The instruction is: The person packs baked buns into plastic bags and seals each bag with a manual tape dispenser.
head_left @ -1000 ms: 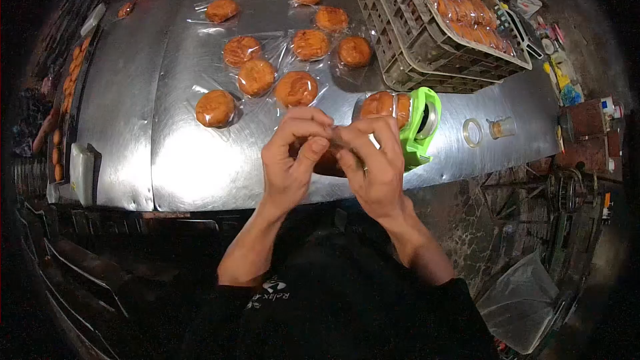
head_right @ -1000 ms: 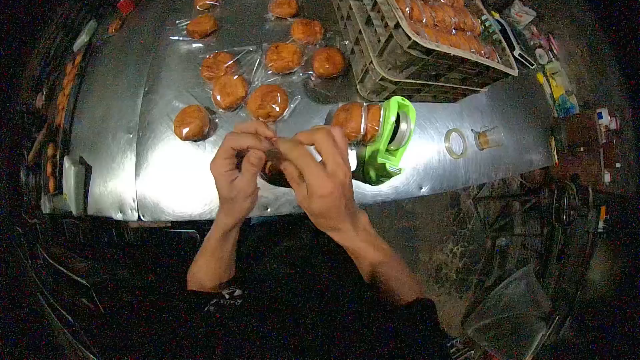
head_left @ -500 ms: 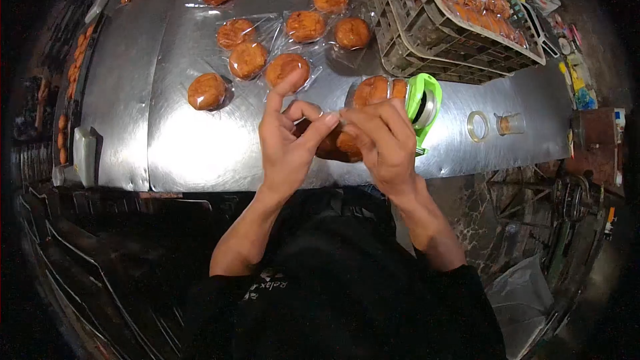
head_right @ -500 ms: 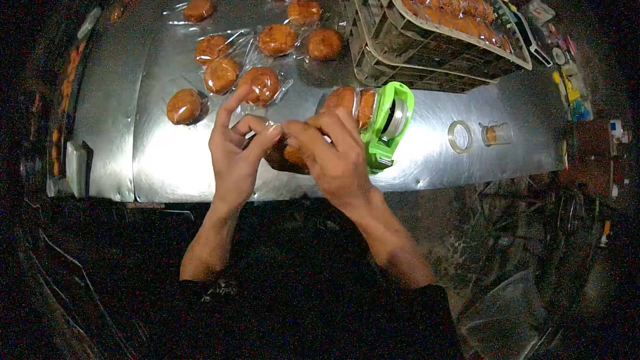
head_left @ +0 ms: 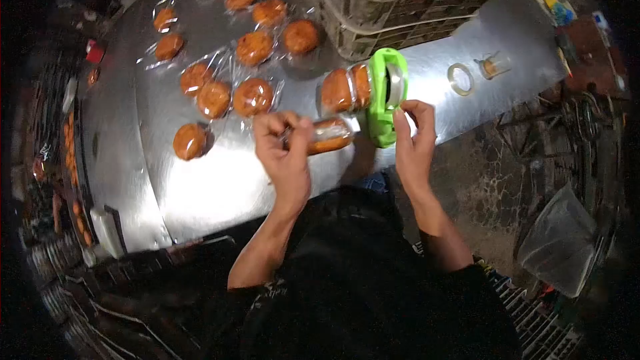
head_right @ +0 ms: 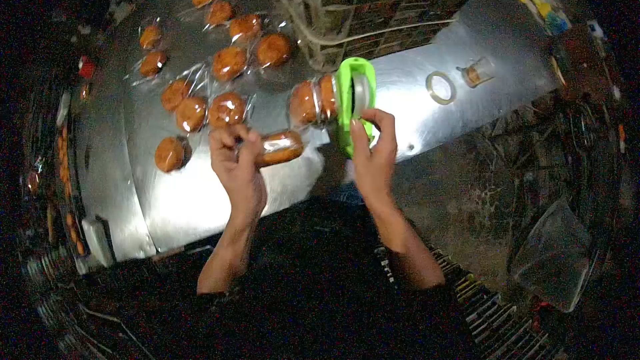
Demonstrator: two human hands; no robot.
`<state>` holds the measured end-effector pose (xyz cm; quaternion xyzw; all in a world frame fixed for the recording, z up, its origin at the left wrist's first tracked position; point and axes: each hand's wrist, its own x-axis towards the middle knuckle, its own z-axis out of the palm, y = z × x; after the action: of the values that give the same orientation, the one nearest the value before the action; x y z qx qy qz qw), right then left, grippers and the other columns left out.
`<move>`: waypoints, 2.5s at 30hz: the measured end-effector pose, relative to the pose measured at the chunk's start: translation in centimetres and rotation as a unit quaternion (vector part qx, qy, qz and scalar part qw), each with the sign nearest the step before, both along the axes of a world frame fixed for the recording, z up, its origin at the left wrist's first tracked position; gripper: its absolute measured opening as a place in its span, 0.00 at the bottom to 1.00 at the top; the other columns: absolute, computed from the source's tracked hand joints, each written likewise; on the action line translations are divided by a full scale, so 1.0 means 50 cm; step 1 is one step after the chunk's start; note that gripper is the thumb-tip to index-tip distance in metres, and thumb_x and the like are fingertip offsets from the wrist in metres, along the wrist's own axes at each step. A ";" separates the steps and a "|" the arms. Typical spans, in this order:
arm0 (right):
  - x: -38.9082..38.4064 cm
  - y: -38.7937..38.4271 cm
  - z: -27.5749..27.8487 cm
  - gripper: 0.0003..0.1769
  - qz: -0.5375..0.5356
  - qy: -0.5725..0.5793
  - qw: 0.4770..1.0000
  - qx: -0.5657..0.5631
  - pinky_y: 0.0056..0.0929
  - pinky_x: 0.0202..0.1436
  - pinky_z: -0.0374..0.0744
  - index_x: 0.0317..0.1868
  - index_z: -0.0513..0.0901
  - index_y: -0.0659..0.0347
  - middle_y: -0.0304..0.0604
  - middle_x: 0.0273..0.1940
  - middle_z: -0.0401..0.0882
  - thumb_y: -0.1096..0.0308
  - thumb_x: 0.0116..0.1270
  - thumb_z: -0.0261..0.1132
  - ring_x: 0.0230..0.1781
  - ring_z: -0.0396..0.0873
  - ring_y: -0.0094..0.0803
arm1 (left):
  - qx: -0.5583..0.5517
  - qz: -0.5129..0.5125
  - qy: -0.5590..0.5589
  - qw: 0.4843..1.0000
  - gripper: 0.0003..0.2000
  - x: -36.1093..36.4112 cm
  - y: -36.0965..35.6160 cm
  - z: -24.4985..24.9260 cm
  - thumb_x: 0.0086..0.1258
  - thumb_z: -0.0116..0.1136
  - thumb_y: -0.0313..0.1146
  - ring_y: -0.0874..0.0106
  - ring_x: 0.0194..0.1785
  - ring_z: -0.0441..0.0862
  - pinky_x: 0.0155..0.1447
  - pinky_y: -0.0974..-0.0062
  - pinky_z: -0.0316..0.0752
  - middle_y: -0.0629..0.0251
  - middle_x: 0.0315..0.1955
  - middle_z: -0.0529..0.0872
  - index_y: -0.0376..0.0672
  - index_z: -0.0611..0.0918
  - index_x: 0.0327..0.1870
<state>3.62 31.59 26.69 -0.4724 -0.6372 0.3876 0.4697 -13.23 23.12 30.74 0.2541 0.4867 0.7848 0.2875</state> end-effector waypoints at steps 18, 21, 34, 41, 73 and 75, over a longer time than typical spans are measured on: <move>-0.058 -0.134 0.028 0.10 -0.017 -0.064 0.998 -0.014 0.32 0.47 0.73 0.33 0.79 0.69 0.47 0.40 0.74 0.69 0.63 0.67 0.41 0.74 0.37 | -0.060 -0.073 -0.023 0.995 0.13 0.000 0.005 -0.125 0.70 0.56 0.21 0.80 0.38 0.66 0.46 0.81 0.66 0.71 0.33 0.69 0.46 0.63 0.35; -0.122 -0.147 0.031 0.10 0.050 -0.030 0.998 0.028 0.32 0.51 0.73 0.41 0.77 0.67 0.46 0.43 0.73 0.71 0.63 0.67 0.45 0.73 0.36 | -0.082 -0.091 -0.115 0.986 0.13 0.004 -0.008 -0.095 0.69 0.55 0.19 0.80 0.37 0.65 0.44 0.81 0.67 0.70 0.32 0.69 0.45 0.63 0.35; -0.127 -0.017 0.012 0.11 0.211 0.105 0.940 -0.245 0.24 0.50 0.73 0.47 0.72 0.56 0.40 0.52 0.73 0.68 0.69 0.64 0.48 0.73 0.26 | -0.115 -0.176 -0.132 0.969 0.27 -0.105 -0.005 -0.091 0.67 0.62 0.28 0.67 0.60 0.75 0.65 0.68 0.70 0.53 0.57 0.77 0.30 0.66 0.65; 0.003 0.027 0.102 0.10 0.096 0.109 0.973 -0.181 0.24 0.54 0.74 0.45 0.73 0.65 0.43 0.52 0.75 0.69 0.71 0.63 0.48 0.74 0.25 | -0.325 -0.082 0.384 0.860 0.46 -0.182 0.227 -0.185 0.63 0.65 0.54 0.46 0.66 0.66 0.69 0.56 0.60 0.35 0.62 0.67 0.25 0.57 0.70; -0.194 -0.129 0.118 0.24 0.094 0.110 0.950 0.277 0.32 0.62 0.71 0.61 0.59 0.63 0.51 0.55 0.69 0.66 0.72 0.60 0.56 0.73 0.36 | 0.026 -0.041 -0.201 0.978 0.21 -0.076 -0.081 0.090 0.80 0.41 0.50 0.65 0.57 0.76 0.64 0.64 0.68 0.58 0.49 0.81 0.38 0.76 0.51; -0.192 -0.159 0.125 0.27 0.120 0.001 0.974 0.191 0.33 0.63 0.71 0.63 0.58 0.64 0.53 0.58 0.67 0.64 0.72 0.61 0.58 0.73 0.38 | 0.065 -0.132 -0.299 0.943 0.23 -0.082 -0.098 0.115 0.81 0.37 0.51 0.68 0.58 0.75 0.63 0.66 0.70 0.58 0.54 0.80 0.38 0.74 0.55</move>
<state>-5.96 23.64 32.94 -0.2939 -0.7511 0.3126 0.5017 -17.33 18.23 36.50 0.0880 0.2886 0.8094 0.5039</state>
